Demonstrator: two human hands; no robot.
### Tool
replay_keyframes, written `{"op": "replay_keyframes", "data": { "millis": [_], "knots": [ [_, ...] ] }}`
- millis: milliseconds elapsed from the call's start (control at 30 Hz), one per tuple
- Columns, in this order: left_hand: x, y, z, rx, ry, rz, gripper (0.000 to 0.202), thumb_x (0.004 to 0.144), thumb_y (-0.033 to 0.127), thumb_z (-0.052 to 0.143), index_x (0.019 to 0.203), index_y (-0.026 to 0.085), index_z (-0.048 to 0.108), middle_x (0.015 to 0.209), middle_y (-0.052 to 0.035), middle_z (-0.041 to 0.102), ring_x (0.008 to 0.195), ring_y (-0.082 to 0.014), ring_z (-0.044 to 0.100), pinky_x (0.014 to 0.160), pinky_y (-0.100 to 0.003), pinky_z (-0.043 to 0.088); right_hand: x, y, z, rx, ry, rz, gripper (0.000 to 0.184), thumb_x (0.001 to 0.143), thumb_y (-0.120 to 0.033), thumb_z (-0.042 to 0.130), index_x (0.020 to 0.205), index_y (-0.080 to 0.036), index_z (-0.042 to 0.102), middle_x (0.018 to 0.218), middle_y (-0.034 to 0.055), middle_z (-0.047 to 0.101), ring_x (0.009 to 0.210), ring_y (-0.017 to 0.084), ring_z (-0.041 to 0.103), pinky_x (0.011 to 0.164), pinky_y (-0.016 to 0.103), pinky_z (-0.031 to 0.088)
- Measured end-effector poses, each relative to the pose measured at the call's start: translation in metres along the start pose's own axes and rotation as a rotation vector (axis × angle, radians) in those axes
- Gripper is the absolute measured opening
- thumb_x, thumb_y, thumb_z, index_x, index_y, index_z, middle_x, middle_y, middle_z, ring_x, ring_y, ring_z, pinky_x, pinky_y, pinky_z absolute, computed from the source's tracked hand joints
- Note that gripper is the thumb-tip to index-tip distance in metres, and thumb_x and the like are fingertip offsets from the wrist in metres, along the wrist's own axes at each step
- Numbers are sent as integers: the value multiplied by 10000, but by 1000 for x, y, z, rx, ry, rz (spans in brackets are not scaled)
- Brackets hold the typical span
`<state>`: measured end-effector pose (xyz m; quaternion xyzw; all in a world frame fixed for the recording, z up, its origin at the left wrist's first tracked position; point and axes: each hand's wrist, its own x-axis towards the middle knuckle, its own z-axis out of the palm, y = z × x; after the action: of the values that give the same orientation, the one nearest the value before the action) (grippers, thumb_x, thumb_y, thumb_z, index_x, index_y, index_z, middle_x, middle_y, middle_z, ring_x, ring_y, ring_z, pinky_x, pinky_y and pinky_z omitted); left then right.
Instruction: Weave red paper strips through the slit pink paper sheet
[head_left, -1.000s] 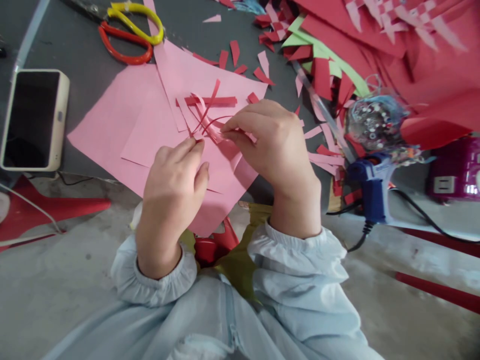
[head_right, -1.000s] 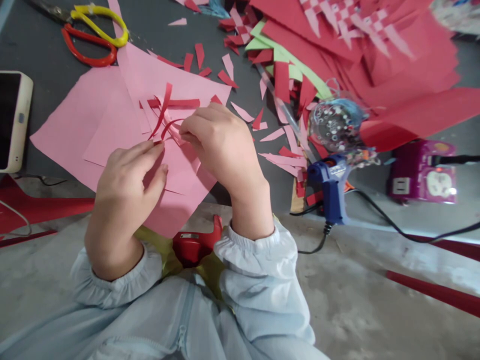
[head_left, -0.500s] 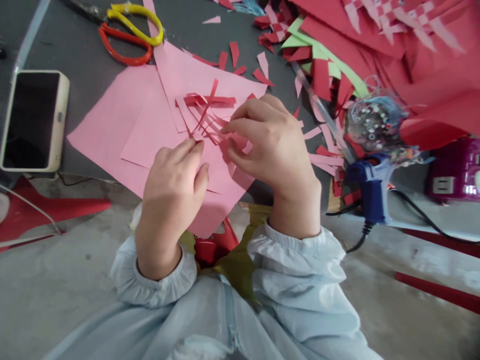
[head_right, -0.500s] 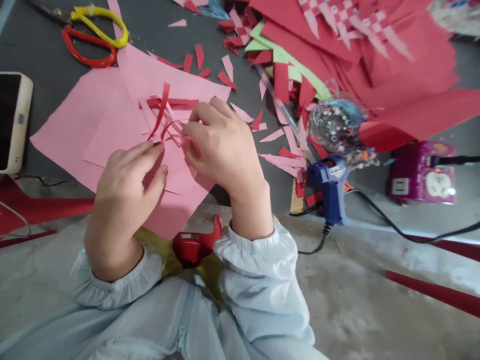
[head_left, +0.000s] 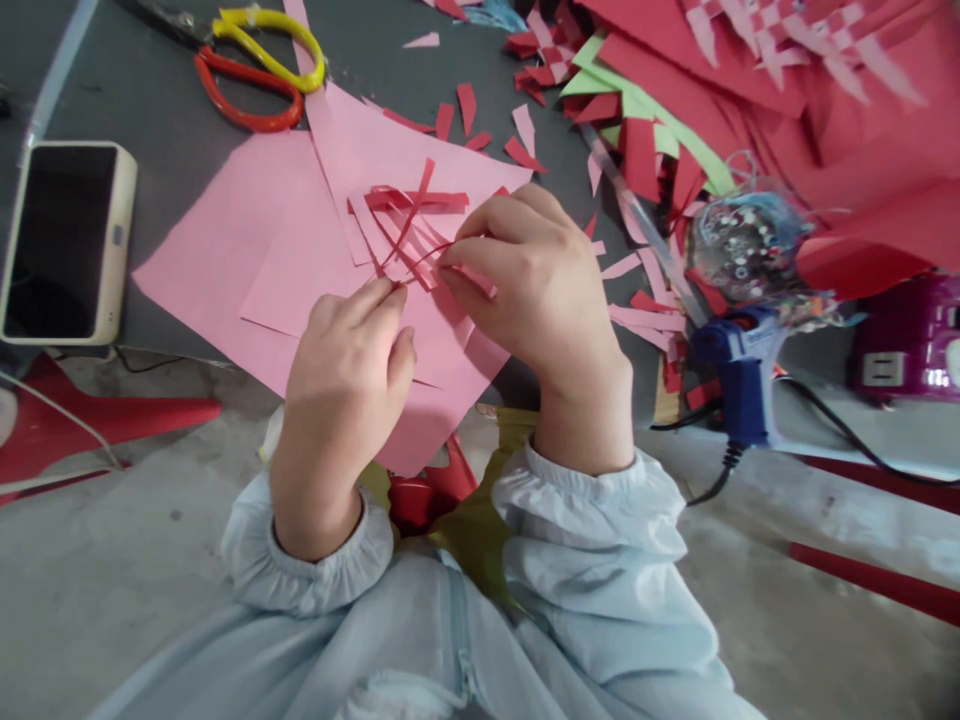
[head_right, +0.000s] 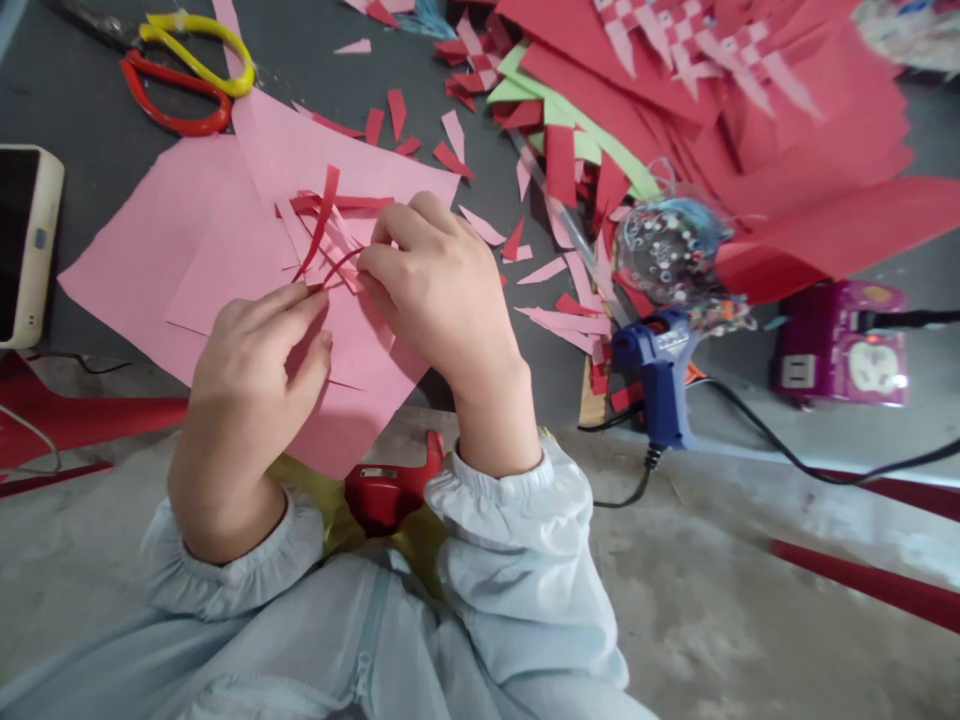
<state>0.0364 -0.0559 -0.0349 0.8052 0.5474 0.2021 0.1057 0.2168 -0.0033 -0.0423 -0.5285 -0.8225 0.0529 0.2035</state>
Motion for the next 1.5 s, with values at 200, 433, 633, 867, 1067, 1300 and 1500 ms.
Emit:
{"op": "replay_keyframes", "data": {
  "millis": [200,433,633,867,1067,1300,1500],
  "knots": [
    [0,1,-1,17,7,-9,299,968,151,469,1173,146,687,1309,-116,651,1167,-290,601,1041,-467,472,0,-1,0,-30,31,-27,250,947,-210,511,772,-238,687,947,75,691,909,235,565,727,402,478],
    [-2,1,-1,49,23,-17,283,955,155,494,1150,165,700,1298,-117,649,1140,-293,608,1016,-469,505,1,-2,-1,-2,-6,11,240,947,-209,509,777,-245,675,968,78,668,940,238,560,788,418,486],
    [-2,-1,0,48,48,-22,297,960,167,480,1196,170,659,1305,-107,646,1150,-292,595,1039,-469,480,0,1,2,8,44,-33,259,956,-226,491,769,-245,669,928,70,666,896,235,559,750,419,483],
    [2,-2,0,46,19,-6,303,965,182,469,1211,135,640,1334,-117,644,1165,-297,599,1043,-480,456,-2,0,3,3,54,-32,251,956,-223,501,796,-246,694,936,74,674,909,234,559,780,418,488],
    [2,0,4,34,11,-19,328,966,192,492,1270,142,604,1370,-123,619,1193,-308,574,1033,-484,448,-2,1,3,-49,44,-71,247,945,-194,504,828,-267,709,950,70,684,927,252,566,760,423,492],
    [1,1,4,82,-2,-8,299,956,185,516,1219,100,631,1214,-124,691,999,-276,576,924,-413,501,-1,3,6,-72,104,-88,238,943,-207,522,807,-232,715,898,51,680,863,205,555,716,367,462],
    [0,2,4,66,-12,-58,294,893,77,482,1168,115,578,1017,-126,685,953,-248,584,807,-360,532,1,1,4,-65,46,-49,235,938,-197,517,819,-218,719,920,66,676,873,215,537,739,386,448]
  ]
}}
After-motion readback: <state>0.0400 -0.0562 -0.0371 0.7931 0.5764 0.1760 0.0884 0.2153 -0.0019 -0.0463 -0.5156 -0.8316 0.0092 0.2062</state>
